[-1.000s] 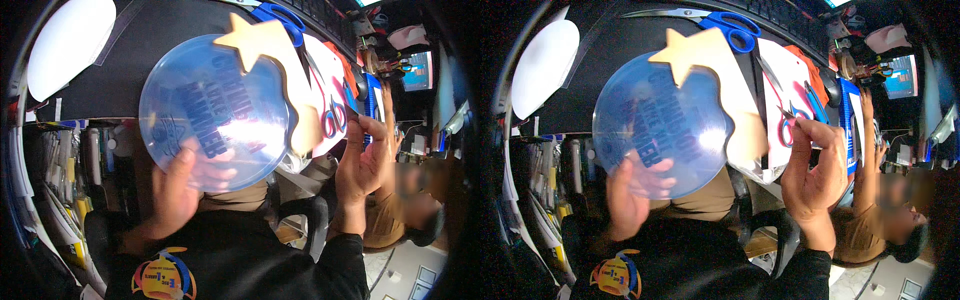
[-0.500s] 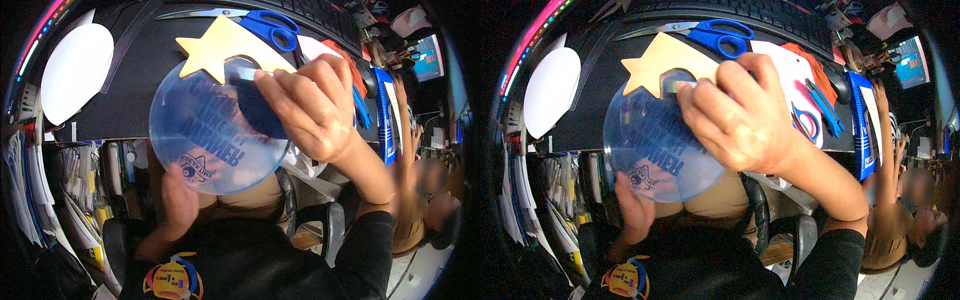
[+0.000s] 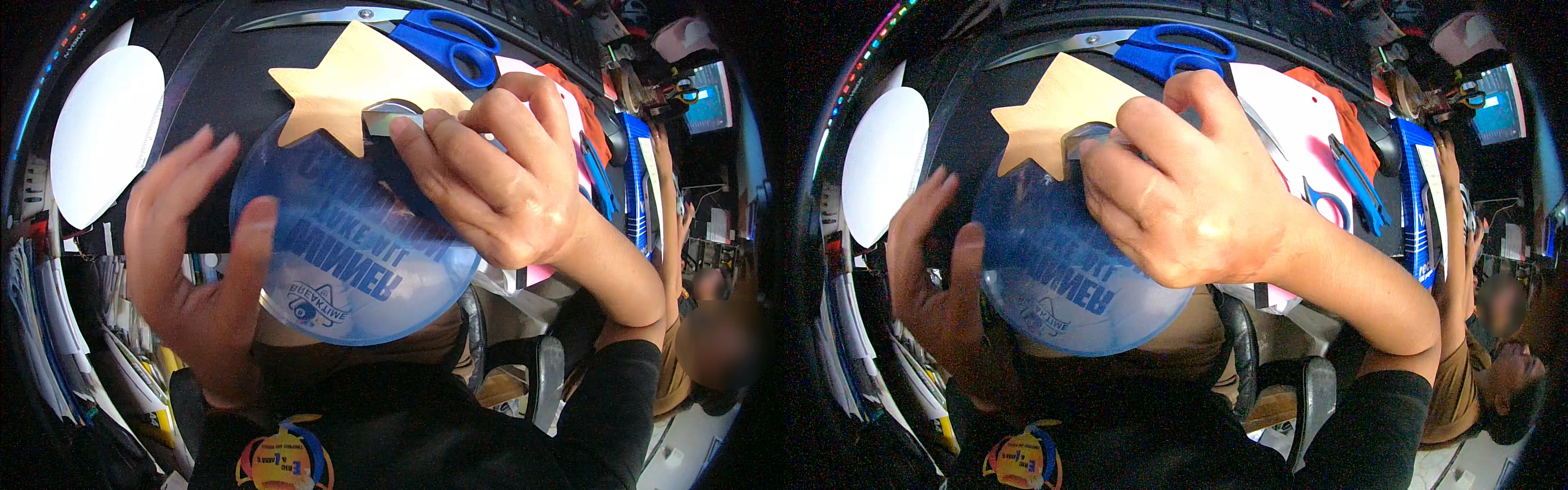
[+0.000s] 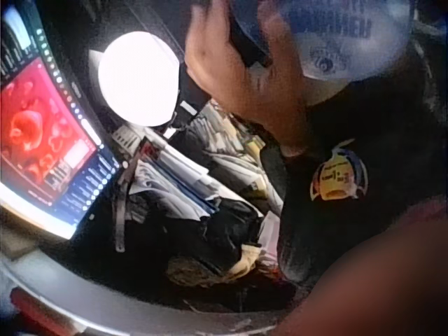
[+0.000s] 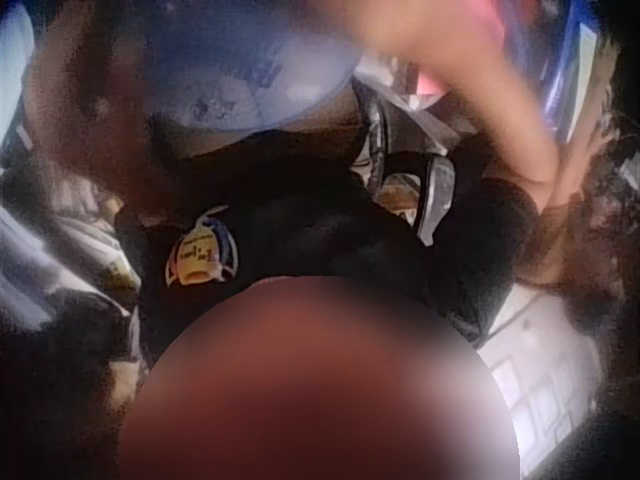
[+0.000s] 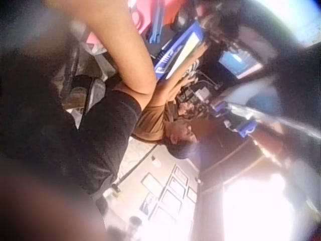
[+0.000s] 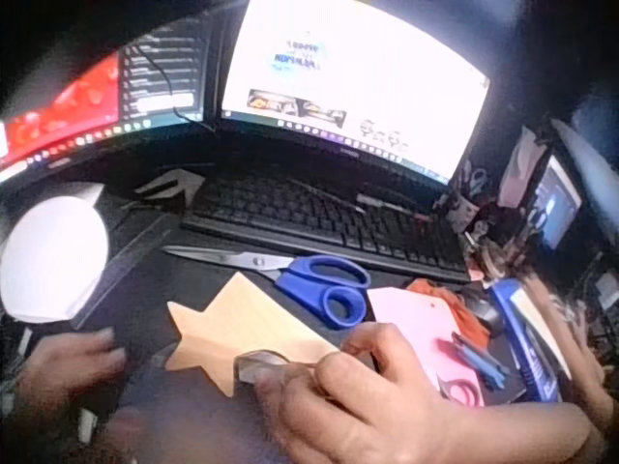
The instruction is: The person sands the edges and surfaces of a wooden star-shaped cutout using a sanding block. They rotate the piece to reach different edges and continue sanding throughout the clip.
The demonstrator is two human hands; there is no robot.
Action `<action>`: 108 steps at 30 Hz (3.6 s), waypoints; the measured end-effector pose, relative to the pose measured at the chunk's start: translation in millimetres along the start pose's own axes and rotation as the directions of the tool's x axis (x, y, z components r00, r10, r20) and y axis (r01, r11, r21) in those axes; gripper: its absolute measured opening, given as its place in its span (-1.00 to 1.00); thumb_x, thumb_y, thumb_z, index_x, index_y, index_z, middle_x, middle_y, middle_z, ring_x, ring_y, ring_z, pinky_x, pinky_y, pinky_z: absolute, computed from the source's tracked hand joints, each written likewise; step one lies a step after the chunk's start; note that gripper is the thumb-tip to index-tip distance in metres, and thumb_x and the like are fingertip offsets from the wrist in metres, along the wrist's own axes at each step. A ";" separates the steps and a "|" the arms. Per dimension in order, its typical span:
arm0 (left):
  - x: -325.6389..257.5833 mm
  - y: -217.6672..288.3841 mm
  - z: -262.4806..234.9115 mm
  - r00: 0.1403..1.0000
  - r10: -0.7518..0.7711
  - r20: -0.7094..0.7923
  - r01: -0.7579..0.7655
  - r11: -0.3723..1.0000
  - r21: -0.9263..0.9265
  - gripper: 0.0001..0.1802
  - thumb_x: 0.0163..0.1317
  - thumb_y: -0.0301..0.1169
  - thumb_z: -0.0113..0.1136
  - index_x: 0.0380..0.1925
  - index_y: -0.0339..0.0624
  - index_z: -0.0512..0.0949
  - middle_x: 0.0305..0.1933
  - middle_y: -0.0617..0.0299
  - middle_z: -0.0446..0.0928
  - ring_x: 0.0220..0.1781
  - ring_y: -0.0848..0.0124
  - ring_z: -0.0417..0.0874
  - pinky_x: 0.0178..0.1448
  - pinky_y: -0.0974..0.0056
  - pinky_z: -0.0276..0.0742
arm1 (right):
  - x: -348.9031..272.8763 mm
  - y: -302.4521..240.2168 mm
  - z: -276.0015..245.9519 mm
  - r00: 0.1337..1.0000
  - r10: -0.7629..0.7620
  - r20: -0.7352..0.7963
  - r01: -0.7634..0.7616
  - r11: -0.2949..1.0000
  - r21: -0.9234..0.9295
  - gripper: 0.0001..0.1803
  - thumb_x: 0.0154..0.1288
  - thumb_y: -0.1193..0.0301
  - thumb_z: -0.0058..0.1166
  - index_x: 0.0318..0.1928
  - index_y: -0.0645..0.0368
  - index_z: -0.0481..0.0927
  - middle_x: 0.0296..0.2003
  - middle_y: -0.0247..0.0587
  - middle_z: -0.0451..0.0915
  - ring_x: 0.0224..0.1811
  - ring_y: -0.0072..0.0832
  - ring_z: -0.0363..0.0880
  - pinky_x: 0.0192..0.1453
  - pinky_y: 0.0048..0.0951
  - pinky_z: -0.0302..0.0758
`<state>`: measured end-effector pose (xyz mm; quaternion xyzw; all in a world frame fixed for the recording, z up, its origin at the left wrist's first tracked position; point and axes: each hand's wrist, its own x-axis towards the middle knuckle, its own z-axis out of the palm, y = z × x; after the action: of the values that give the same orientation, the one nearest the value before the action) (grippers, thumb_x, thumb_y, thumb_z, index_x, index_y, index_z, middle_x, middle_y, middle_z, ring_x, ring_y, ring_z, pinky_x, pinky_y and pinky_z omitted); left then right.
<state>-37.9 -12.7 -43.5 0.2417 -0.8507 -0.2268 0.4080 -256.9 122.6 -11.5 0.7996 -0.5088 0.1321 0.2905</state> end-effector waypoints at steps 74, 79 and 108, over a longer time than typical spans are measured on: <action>51.8 5.1 35.9 0.921 0.233 0.312 -0.184 0.967 -0.178 -0.26 -0.10 -0.64 0.47 0.21 -0.25 0.51 0.20 -0.03 0.57 0.24 0.14 0.60 0.33 0.18 0.48 | 10.0 -23.9 -3.7 0.980 0.160 0.118 -0.140 0.977 -0.162 -0.73 -0.13 0.59 0.33 -0.30 0.36 0.68 -0.48 -0.26 0.35 -0.51 -0.41 0.32 -0.48 -0.38 0.19; 47.0 -11.9 40.3 0.922 0.299 0.247 -0.267 0.951 -0.155 -0.26 -0.11 -0.62 0.47 0.20 -0.22 0.53 0.18 -0.03 0.58 0.22 0.12 0.62 0.32 0.17 0.49 | 13.4 -27.7 -6.5 0.969 0.201 0.145 -0.179 0.972 -0.153 -0.70 -0.13 0.58 0.31 -0.27 0.39 0.67 -0.49 -0.26 0.32 -0.52 -0.42 0.31 -0.48 -0.37 0.18; 25.3 1.6 45.4 0.985 0.137 0.105 -0.147 0.985 0.094 -0.31 -0.07 -0.22 0.59 0.10 -0.14 0.56 0.07 0.12 0.62 0.10 0.12 0.64 0.16 0.06 0.49 | 4.3 -35.9 -13.2 0.965 0.225 0.134 -0.197 0.960 -0.198 -0.38 -0.30 0.51 0.18 -0.04 0.38 0.70 -0.38 -0.21 0.56 -0.47 -0.40 0.40 -0.40 -0.39 0.29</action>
<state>-88.7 -18.0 -53.5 0.1896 -0.8951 -0.1651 0.3682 -221.9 138.6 -10.6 0.7183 -0.6223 0.0523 0.3066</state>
